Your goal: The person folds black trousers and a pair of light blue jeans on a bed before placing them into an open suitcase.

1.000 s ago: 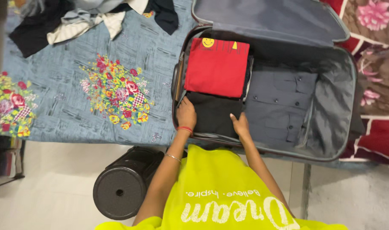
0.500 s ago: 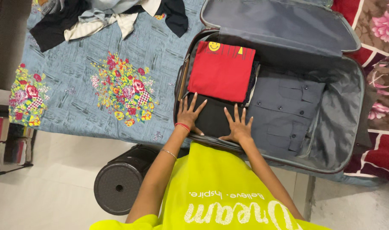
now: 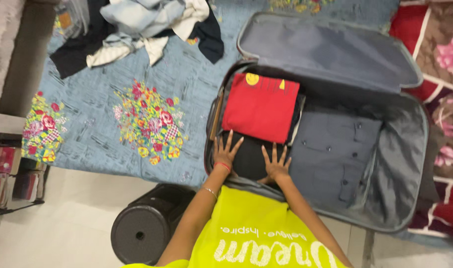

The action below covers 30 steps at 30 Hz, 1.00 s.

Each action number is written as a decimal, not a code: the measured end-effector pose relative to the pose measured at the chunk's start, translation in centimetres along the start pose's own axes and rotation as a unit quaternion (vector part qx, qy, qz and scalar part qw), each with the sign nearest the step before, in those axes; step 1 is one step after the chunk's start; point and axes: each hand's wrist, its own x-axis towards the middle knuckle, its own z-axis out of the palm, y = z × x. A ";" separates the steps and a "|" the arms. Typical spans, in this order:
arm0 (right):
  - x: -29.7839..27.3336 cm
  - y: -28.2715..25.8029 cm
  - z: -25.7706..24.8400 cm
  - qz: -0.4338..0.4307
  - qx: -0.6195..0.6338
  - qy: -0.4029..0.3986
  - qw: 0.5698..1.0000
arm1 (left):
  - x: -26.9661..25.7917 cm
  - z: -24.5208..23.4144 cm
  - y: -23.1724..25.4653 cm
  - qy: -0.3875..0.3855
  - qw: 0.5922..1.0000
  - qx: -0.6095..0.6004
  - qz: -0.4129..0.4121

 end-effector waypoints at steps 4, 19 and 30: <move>1.1 0.3 0.4 0.003 -0.004 -0.027 1.000 | 1.1 0.1 0.2 0.010 1.000 0.013 -0.005; 0.2 0.3 -0.8 -0.012 0.007 -0.041 0.999 | 0.1 -0.3 -0.1 -0.013 0.999 -0.016 0.025; -1.2 -0.7 -1.8 0.019 -0.003 -0.008 1.000 | -1.5 -4.0 1.3 0.060 0.980 -0.191 0.010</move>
